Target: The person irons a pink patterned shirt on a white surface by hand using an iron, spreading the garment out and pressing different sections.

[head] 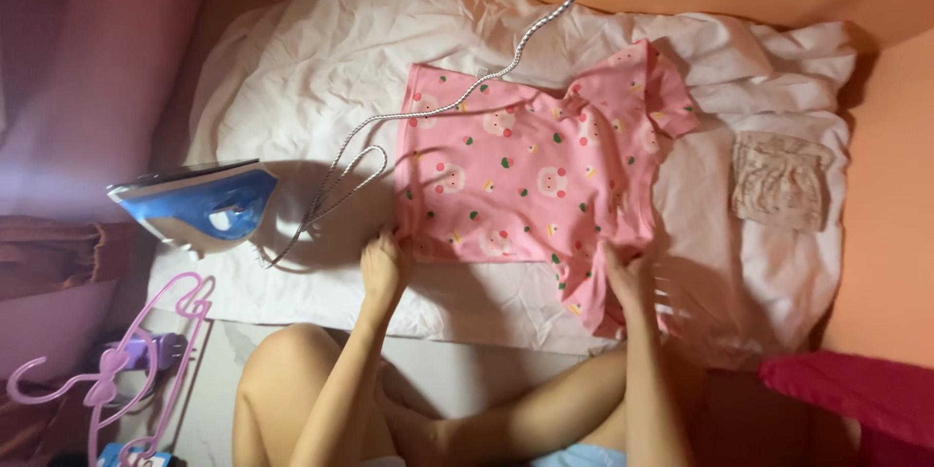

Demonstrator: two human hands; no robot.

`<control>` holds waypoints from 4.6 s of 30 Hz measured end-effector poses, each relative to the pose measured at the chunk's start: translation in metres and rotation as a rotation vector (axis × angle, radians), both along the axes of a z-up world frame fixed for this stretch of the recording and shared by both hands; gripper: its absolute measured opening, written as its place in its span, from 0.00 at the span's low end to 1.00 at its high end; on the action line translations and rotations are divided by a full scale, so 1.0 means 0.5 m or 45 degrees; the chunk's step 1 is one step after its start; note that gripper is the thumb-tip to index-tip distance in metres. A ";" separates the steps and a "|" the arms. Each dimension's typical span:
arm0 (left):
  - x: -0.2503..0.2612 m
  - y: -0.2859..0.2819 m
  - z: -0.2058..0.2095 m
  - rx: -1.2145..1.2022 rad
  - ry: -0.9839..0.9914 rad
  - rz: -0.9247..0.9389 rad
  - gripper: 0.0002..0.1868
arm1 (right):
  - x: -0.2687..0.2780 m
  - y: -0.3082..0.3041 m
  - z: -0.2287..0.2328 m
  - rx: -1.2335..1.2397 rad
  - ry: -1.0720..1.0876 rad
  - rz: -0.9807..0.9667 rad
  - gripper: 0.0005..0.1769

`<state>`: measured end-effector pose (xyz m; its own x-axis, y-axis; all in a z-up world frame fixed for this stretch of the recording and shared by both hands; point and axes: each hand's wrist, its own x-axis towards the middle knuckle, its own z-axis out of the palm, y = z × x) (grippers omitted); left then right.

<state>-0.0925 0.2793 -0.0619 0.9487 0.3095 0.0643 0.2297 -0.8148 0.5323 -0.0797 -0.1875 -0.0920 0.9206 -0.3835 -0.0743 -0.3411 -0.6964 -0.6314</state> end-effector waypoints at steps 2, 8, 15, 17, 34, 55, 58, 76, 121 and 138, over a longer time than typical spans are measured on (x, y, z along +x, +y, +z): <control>0.000 0.007 -0.008 0.043 -0.082 0.037 0.16 | -0.012 0.020 0.023 0.153 0.480 -0.058 0.37; -0.016 0.058 0.034 -0.317 0.018 0.210 0.13 | -0.071 0.058 0.064 0.482 -0.220 -0.187 0.26; -0.046 0.083 0.063 0.046 -0.253 -0.075 0.14 | -0.096 0.106 0.075 0.215 0.344 -0.305 0.40; -0.076 0.098 0.109 0.032 -0.365 -0.037 0.12 | -0.086 0.099 0.078 0.423 0.194 -0.412 0.47; 0.128 0.173 0.207 0.069 -0.168 -0.075 0.29 | -0.125 0.135 0.134 0.094 0.045 -0.338 0.23; -0.038 0.223 0.219 -0.473 -1.132 0.822 0.14 | -0.075 0.113 0.129 1.445 0.311 -0.462 0.28; -0.028 0.243 0.220 -0.102 -1.068 0.886 0.14 | -0.080 0.122 0.151 1.413 0.398 -0.523 0.28; 0.025 0.343 0.296 -0.268 -1.012 0.645 0.29 | -0.015 0.071 0.146 -0.116 0.340 -0.359 0.46; 0.174 -0.004 0.247 0.602 0.443 -0.797 0.41 | -0.018 -0.032 -0.022 0.168 0.132 -0.618 0.29; 0.178 -0.319 0.259 0.449 0.111 -1.494 0.19 | -0.038 -0.059 -0.060 0.755 0.019 -0.763 0.24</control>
<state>-0.0036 0.1199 0.0676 0.6458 -0.7561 -0.1061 -0.7157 -0.6479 0.2607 -0.0985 -0.2168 -0.1219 0.5711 -0.7004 -0.4281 -0.5586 0.0505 -0.8279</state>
